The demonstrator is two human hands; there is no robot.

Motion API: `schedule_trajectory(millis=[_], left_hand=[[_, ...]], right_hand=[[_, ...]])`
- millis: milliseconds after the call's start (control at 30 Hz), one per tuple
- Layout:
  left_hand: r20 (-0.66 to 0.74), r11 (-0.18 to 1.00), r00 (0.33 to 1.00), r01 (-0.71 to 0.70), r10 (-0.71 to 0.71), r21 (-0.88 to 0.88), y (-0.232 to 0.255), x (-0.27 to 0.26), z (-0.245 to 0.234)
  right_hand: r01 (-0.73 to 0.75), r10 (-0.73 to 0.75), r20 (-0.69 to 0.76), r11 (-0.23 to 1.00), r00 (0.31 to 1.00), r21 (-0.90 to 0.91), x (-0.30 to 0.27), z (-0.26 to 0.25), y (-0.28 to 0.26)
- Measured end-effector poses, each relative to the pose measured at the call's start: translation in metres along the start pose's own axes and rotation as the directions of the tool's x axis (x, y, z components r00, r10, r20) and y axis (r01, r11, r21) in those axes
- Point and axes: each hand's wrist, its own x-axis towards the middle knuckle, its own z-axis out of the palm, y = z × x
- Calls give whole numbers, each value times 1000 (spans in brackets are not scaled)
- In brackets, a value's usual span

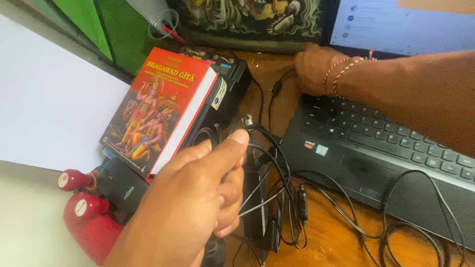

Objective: The person unplugs a power cord from a power strip, then coils the cable neatly by hand. They place the coiled cable on a desk next to a laptop and other items, then pick up a second cable and coil it as well.

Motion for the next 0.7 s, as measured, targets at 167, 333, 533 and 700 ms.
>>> schedule_trajectory(millis=[167, 333, 533, 700], left_hand=[[-20, 999, 1000, -1, 2, 46, 6, 4, -6], [27, 996, 998, -53, 52, 68, 6, 7, -7], [15, 997, 999, -47, 46, 66, 3, 5, -7], [-33, 997, 999, -21, 24, 77, -2, 2, -9]], right_hand=[[-105, 113, -112, 992, 987, 70, 39, 17, 13], [-231, 277, -111, 921, 954, 313, 45, 11, 14], [-147, 227, -199, 925, 953, 350, 21, 1, 11], [4, 192, -364, 880, 911, 475, 13, 11, 15]])
